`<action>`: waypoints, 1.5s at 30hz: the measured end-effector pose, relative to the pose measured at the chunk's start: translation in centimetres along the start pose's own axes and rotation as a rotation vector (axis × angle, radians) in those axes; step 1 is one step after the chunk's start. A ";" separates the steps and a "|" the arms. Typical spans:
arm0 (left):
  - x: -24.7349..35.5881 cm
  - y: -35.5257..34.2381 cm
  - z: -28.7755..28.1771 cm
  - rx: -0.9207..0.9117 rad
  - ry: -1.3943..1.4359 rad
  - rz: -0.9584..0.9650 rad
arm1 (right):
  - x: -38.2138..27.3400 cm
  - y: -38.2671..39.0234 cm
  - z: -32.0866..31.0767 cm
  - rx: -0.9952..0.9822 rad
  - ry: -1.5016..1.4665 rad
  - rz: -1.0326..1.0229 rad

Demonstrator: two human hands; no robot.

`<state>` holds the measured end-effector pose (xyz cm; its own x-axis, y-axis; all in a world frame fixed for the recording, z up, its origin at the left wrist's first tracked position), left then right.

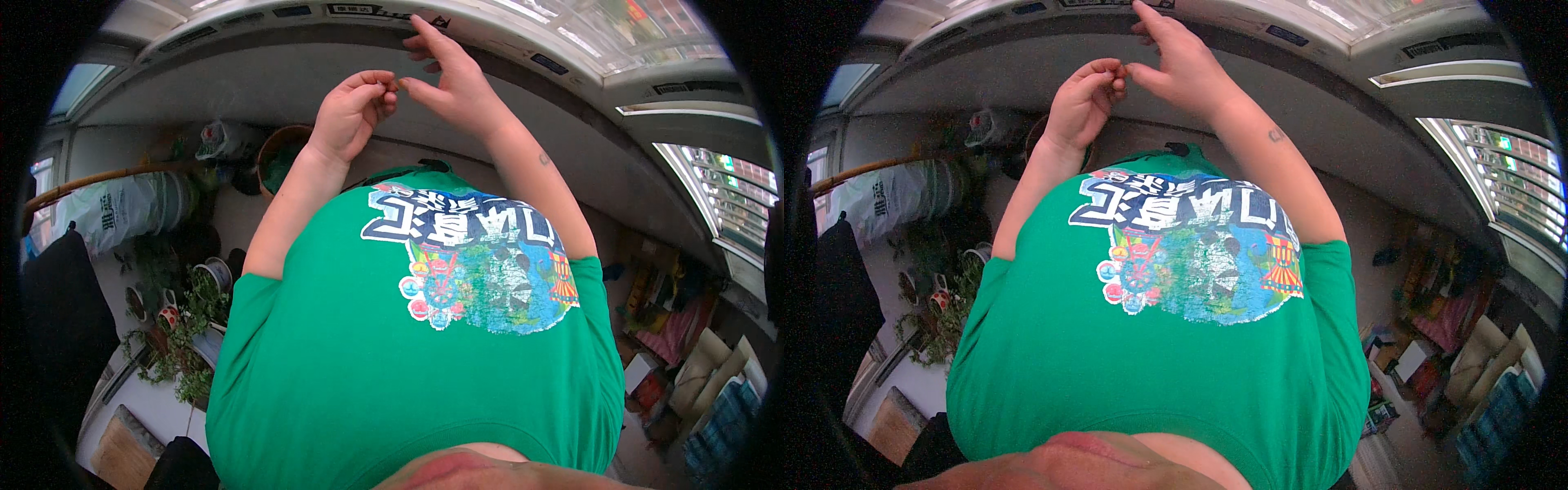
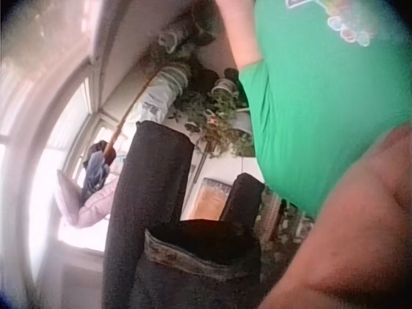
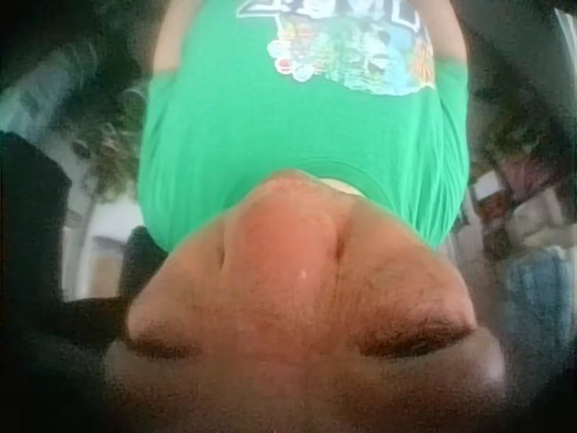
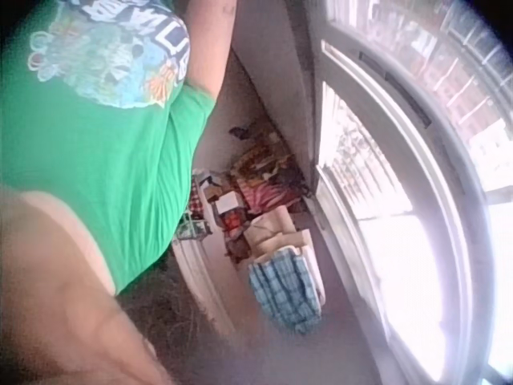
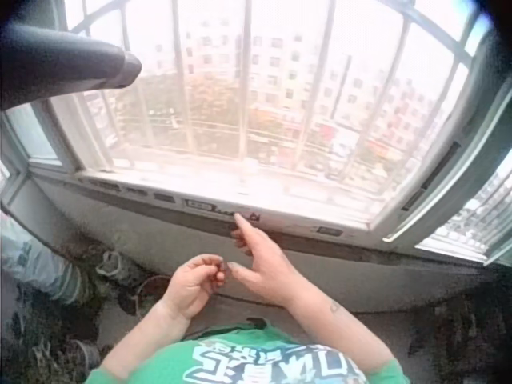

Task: The person uses a thin stick to pry and adjust a seal or strip along the top frame of a window. They then use their fingers to press and smooth the strip into place along the frame.

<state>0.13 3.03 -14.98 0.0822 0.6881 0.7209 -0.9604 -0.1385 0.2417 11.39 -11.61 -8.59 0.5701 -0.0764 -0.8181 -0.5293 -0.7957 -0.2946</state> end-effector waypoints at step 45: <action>-2.2 1.0 -2.1 0.151 0.233 0.038 | -0.5 -4.3 2.9 0.043 0.262 -0.191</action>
<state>-1.56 2.89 -17.68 -0.0334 0.8229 0.5671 -0.9096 -0.2602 0.3240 11.53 -6.38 -8.38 0.8011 -0.0844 -0.5926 -0.4197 -0.7850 -0.4556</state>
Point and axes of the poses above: each hand's wrist, its own y-axis away from the middle knuckle, its own z-axis out of the palm, x = y × z, the point moved 2 cm from there along -y, towards the middle knuckle, and after that the axes turned 4 degrees about -y, right-handed, at the moved point
